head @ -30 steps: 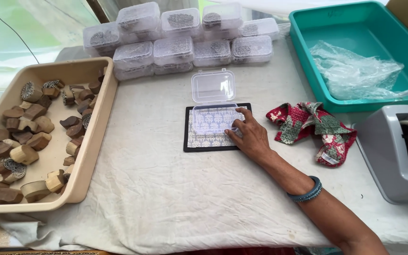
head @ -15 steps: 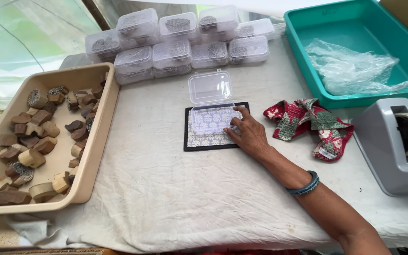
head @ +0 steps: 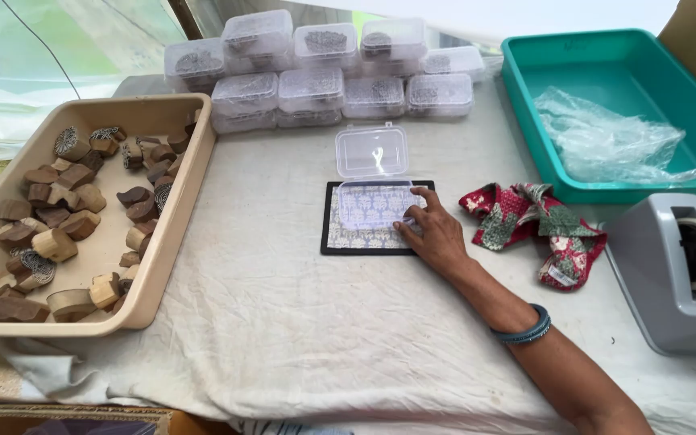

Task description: The person wipes a clear plastic container with a cloth, then places a wooden stamp inside and closes the lid. They wrap the container in bubble wrap and secure it with tape from a dispenser.

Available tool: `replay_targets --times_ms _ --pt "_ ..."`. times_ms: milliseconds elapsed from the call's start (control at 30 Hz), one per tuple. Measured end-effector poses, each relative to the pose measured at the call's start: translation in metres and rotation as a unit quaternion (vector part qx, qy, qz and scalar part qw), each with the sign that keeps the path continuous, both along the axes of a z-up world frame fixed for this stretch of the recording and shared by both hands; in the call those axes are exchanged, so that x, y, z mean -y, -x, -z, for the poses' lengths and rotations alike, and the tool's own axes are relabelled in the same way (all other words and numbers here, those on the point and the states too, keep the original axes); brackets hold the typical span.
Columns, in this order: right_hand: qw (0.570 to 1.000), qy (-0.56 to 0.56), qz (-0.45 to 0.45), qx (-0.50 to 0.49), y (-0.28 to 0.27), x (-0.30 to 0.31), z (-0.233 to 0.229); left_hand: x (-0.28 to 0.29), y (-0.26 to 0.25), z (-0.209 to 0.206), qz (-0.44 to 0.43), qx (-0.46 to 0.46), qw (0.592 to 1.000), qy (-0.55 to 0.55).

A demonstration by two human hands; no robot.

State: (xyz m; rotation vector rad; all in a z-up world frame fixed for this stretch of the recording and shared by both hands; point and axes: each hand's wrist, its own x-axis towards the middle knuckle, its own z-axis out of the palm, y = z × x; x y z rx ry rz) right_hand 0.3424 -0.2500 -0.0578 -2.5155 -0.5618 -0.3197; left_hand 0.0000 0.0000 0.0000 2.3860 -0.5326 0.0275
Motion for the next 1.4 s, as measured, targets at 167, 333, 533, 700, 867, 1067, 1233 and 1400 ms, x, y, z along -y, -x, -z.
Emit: replay_targets --times_ms 167,333,533,700,867,1067,1233,1400 --pt "1.000 0.002 0.004 0.004 0.005 -0.002 -0.007 -0.018 -0.082 -0.019 -0.018 0.021 0.999 -0.019" --pt "1.000 0.002 0.018 0.018 0.003 -0.003 0.007 -0.013 -0.204 -0.010 -0.004 0.046 0.998 -0.035" --pt "0.998 -0.054 0.008 -0.012 0.017 0.007 -0.014 0.011 -0.349 0.070 -0.145 0.051 0.987 0.044" --pt "0.997 -0.071 -0.021 0.002 0.012 0.005 -0.009 0.007 -0.350 0.095 -0.186 0.088 0.978 0.026" --pt "0.997 -0.060 -0.002 -0.053 0.011 0.004 -0.010 0.011 -0.348 0.116 -0.173 0.144 0.974 0.022" --pt "0.997 -0.060 0.007 -0.050 0.009 0.007 -0.003 0.022 -0.336 0.097 -0.175 0.171 0.969 0.028" --pt "0.995 -0.047 0.021 -0.091 0.003 0.005 0.005 0.020 -0.327 0.090 -0.204 0.139 0.969 -0.007" --pt "0.995 0.026 0.056 -0.075 0.004 0.002 0.002 0.022 -0.331 0.109 -0.181 0.138 0.974 -0.021"
